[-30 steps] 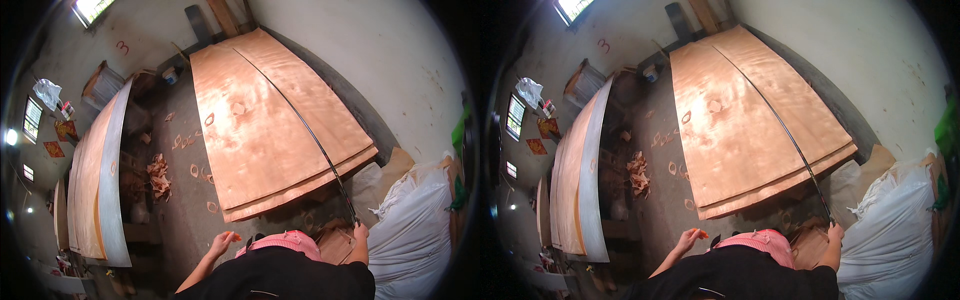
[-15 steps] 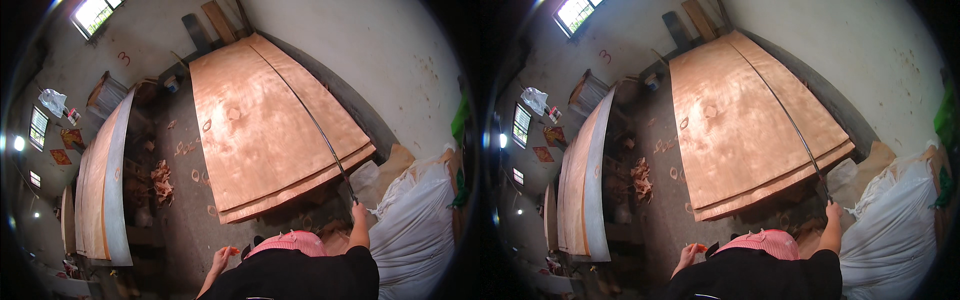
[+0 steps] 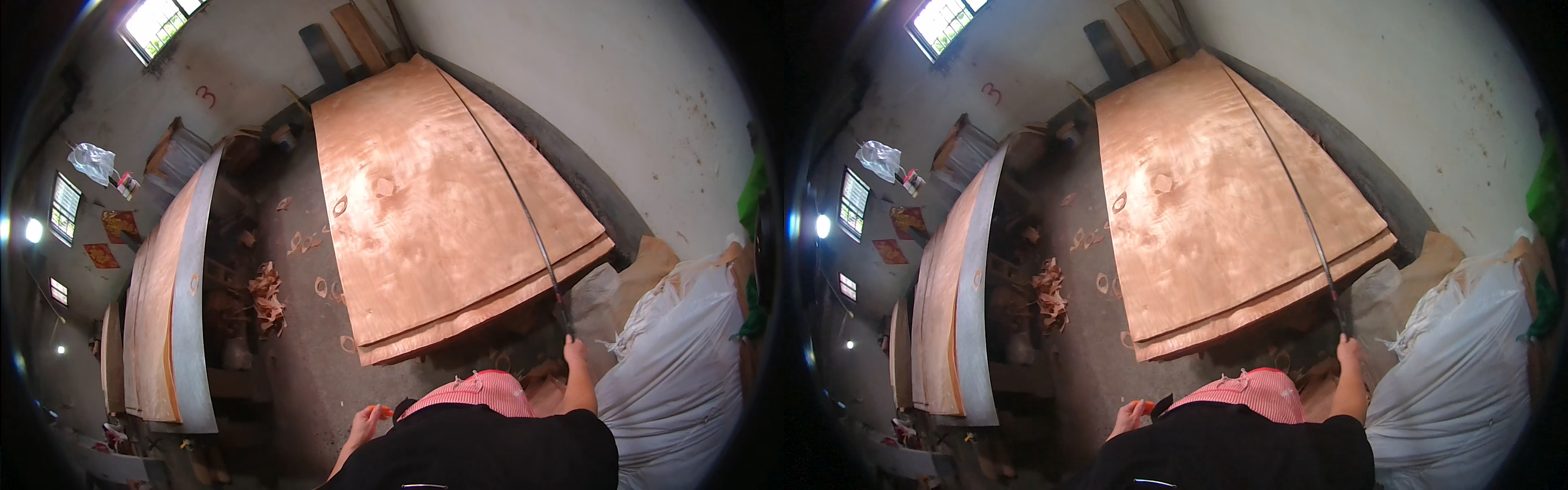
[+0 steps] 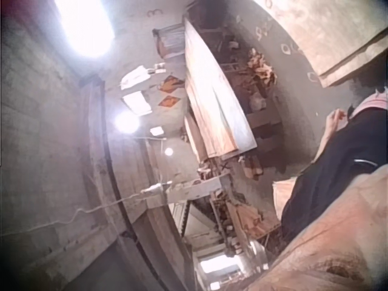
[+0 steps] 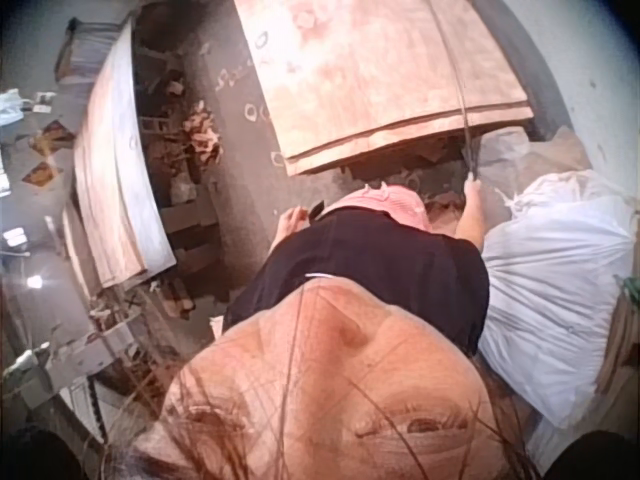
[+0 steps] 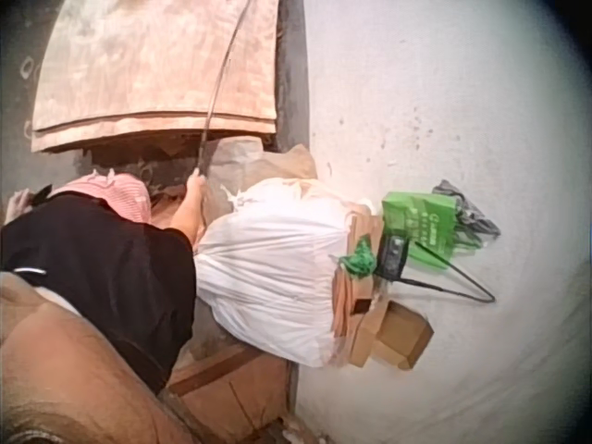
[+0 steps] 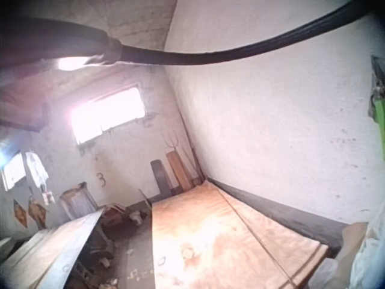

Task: The person uses a long metal ruler and a utility knife to cut thin sheets of wood veneer on a large workbench. They measure and mark the veneer, then cut along the ruler to create straight edges and remove excess material.

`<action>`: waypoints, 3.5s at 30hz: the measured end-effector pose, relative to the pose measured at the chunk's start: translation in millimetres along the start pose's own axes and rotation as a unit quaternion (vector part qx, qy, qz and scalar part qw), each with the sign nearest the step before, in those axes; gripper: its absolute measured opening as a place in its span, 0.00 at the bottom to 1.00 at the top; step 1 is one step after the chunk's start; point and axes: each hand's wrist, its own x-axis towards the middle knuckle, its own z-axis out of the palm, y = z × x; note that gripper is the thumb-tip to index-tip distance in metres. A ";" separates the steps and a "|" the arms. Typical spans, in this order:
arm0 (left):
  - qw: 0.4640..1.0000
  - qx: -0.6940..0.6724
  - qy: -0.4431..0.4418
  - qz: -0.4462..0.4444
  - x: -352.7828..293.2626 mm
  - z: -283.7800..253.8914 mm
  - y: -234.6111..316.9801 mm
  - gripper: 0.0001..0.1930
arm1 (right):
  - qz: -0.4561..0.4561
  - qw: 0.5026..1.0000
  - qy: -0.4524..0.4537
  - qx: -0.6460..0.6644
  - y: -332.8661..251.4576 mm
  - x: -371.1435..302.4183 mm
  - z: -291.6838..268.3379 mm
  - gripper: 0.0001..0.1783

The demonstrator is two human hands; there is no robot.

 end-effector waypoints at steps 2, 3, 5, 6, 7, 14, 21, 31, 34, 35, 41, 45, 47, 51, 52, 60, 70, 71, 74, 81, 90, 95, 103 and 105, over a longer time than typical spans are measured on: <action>1.000 0.004 -0.007 -0.001 5.9 -9.0 -5.9 0.15 | -0.074 0.996 0.036 -0.017 -32.7 -16.9 9.8 0.26; 1.000 0.014 -0.014 0.006 10.4 -14.1 -7.5 0.15 | -0.124 0.991 0.043 0.016 -47.6 -24.9 15.7 0.26; 0.999 0.036 -0.028 0.020 19.1 -23.1 -10.4 0.15 | -0.155 0.984 0.079 0.038 -64.5 -42.7 27.5 0.26; 0.998 0.049 -0.037 0.031 26.9 -26.9 -9.2 0.15 | -0.163 0.984 0.065 0.043 -62.9 -42.7 34.7 0.26; 0.996 0.062 -0.044 0.042 33.4 -31.8 -10.4 0.15 | -0.170 0.983 0.051 0.049 -56.9 -46.7 43.7 0.25; 0.996 0.066 -0.053 0.043 56.6 -56.7 -26.3 0.15 | -0.218 0.975 0.052 -0.009 -38.8 -116.5 52.9 0.24; 0.996 0.062 -0.044 0.049 70.8 -87.3 -47.3 0.15 | -0.166 0.972 -0.162 0.028 -81.2 -148.0 106.4 0.22; 0.998 0.055 0.025 0.023 59.9 -210.1 -104.1 0.16 | -0.275 0.955 -0.090 0.064 -196.6 -219.2 180.0 0.18; 0.998 0.021 0.058 0.021 49.6 -257.4 -104.1 0.16 | -0.283 0.945 -0.131 0.097 -237.0 -251.4 210.9 0.17; 0.997 0.014 0.079 0.020 46.2 -274.7 -114.5 0.16 | -0.286 0.939 -0.157 0.111 -258.6 -270.7 220.8 0.16; 0.985 -0.044 0.165 0.021 41.0 -336.8 -150.1 0.15 | -0.356 0.877 -0.281 0.160 -366.8 -338.0 270.1 0.18; 0.968 -0.120 0.219 -0.002 34.7 -364.6 -173.9 0.14 | -0.341 0.849 -0.355 0.192 -429.8 -382.9 320.5 0.21; 0.964 -0.119 0.236 -0.029 26.5 -383.5 -163.7 0.13 | -0.289 0.858 -0.359 0.228 -458.3 -403.5 359.4 0.21; 0.949 -0.161 0.269 -0.020 15.4 -437.8 -171.9 0.17 | -0.271 0.849 -0.352 0.285 -530.0 -448.2 433.3 0.20; 0.937 -0.206 0.279 -0.030 10.5 -452.9 -166.4 0.16 | -0.283 0.852 -0.358 0.255 -550.9 -461.0 447.6 0.21; 0.905 -0.208 0.364 -0.075 24.1 -571.3 -181.8 0.14 | -0.297 0.850 -0.337 0.273 -631.7 -509.2 498.0 0.17; 0.889 -0.085 0.449 0.027 82.3 -698.9 -166.2 0.13 | -0.381 0.844 -0.338 0.169 -671.4 -582.0 499.3 0.17; 0.880 -0.056 0.469 0.048 89.3 -720.7 -178.1 0.12 | -0.389 0.840 -0.338 0.168 -678.8 -597.1 503.4 0.17; 0.830 -0.035 0.543 0.124 95.0 -786.1 -198.0 0.10 | -0.408 0.822 -0.368 0.147 -697.2 -626.1 541.5 0.16; 0.787 -0.028 0.616 0.007 49.8 -921.7 -175.8 0.15 | -0.346 0.825 -0.439 0.086 -722.5 -711.7 595.1 0.19; 0.636 0.244 0.693 -0.236 -17.3 -1042.8 -262.6 0.31 | -0.291 0.809 -0.504 0.089 -759.6 -794.1 619.6 0.21; 0.644 0.264 0.636 -0.332 -40.2 -1082.2 -302.6 0.33 | -0.294 0.814 -0.496 0.067 -759.8 -813.4 623.3 0.18; 0.598 0.088 0.743 -0.287 -46.5 -1148.0 -328.1 0.33 | -0.280 0.827 -0.485 0.061 -769.4 -833.1 626.5 0.17; 0.573 -0.170 0.769 -0.225 -55.6 -1175.9 -303.7 0.33 | -0.275 0.829 -0.483 0.063 -767.6 -833.6 625.4 0.16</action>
